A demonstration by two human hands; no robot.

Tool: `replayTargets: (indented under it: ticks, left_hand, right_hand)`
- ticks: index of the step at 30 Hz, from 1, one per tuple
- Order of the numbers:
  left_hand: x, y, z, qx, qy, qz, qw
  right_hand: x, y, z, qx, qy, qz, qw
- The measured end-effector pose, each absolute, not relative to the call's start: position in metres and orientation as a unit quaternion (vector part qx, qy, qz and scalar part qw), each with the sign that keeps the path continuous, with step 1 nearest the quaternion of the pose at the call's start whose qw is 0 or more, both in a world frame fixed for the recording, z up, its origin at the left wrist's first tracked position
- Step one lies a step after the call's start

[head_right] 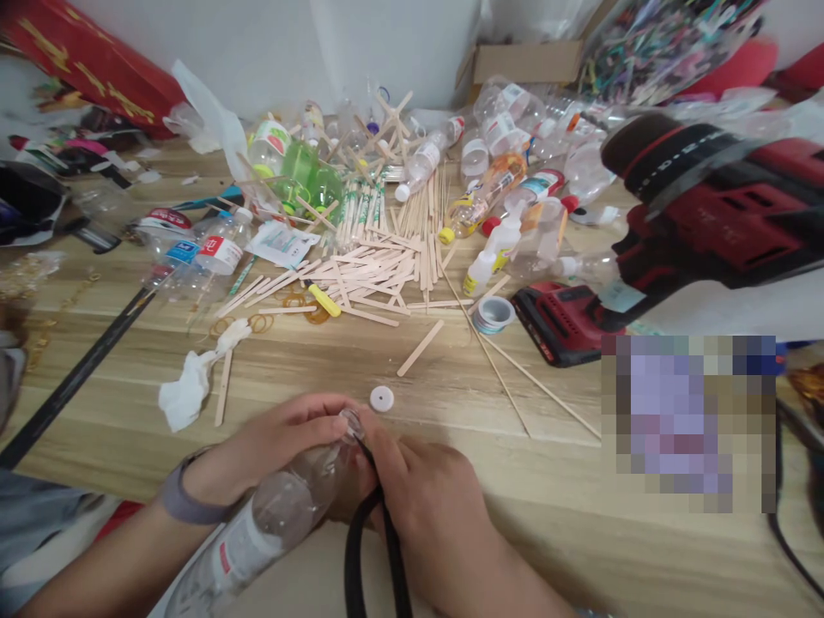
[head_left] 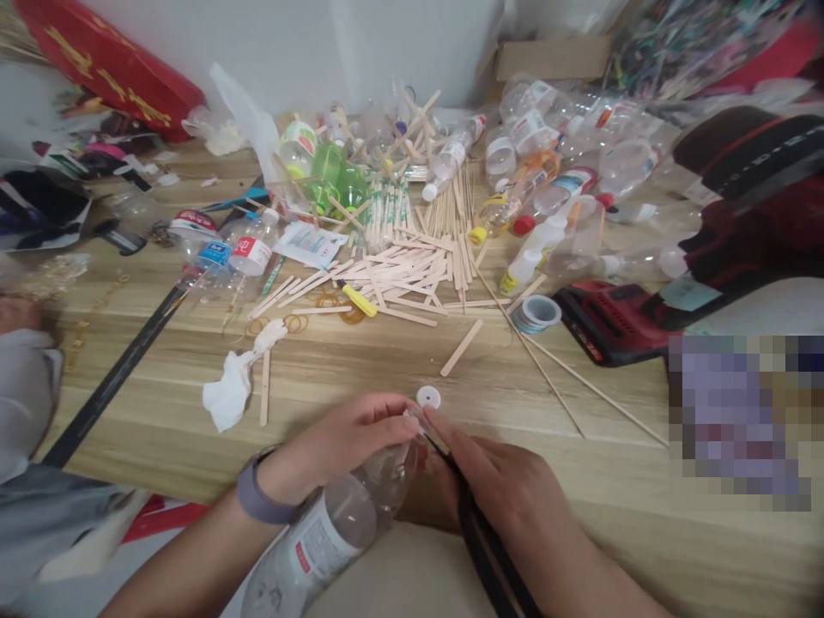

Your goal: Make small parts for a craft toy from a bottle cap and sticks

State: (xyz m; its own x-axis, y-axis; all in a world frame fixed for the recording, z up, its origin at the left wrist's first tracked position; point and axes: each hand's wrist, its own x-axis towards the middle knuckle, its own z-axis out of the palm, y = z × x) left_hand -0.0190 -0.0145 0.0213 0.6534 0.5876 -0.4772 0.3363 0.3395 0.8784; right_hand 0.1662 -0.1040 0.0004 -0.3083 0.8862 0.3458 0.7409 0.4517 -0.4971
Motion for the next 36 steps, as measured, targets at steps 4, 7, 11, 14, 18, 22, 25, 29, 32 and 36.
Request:
replayTargets:
  ticks: [4,7,11,14,18,22,25,29,32,36]
  left_hand:
    - [-0.016,-0.014,0.020,0.521,0.394,0.103,0.750]
    - [-0.015,-0.014,0.019,0.494,0.402,0.102,0.764]
    - [-0.015,-0.014,0.020,0.504,0.414,0.106,0.750]
    - [-0.014,-0.015,0.023,0.524,0.411,0.109,0.738]
    - [-0.012,-0.015,0.026,0.560,0.386,0.101,0.726]
    - [-0.011,-0.017,0.031,0.622,0.405,0.080,0.665]
    - [-0.011,-0.019,0.035,0.669,0.425,0.060,0.607]
    - [-0.010,-0.020,0.035,0.674,0.427,0.059,0.600]
    - [-0.009,-0.021,0.033,0.661,0.426,0.062,0.615]
    - [-0.010,-0.021,0.030,0.648,0.427,0.072,0.626]
  right_hand:
    - [0.166,-0.101,0.005,-0.505,-0.812,0.117,0.268]
    - [0.168,-0.101,0.006,-0.503,-0.818,0.119,0.253]
    - [0.168,-0.103,0.005,-0.502,-0.820,0.124,0.246]
    - [0.168,-0.103,0.005,-0.503,-0.818,0.117,0.253]
    - [0.169,-0.102,0.007,-0.502,-0.820,0.120,0.246]
    - [0.169,-0.102,0.010,-0.516,-0.823,0.119,0.208]
    - [0.167,-0.105,0.012,-0.531,-0.817,0.095,0.205]
    - [0.164,-0.108,0.011,-0.535,-0.818,0.063,0.201]
    - [0.162,-0.107,0.012,-0.533,-0.820,0.028,0.207]
    - [0.159,-0.105,0.017,-0.526,-0.823,-0.017,0.214]
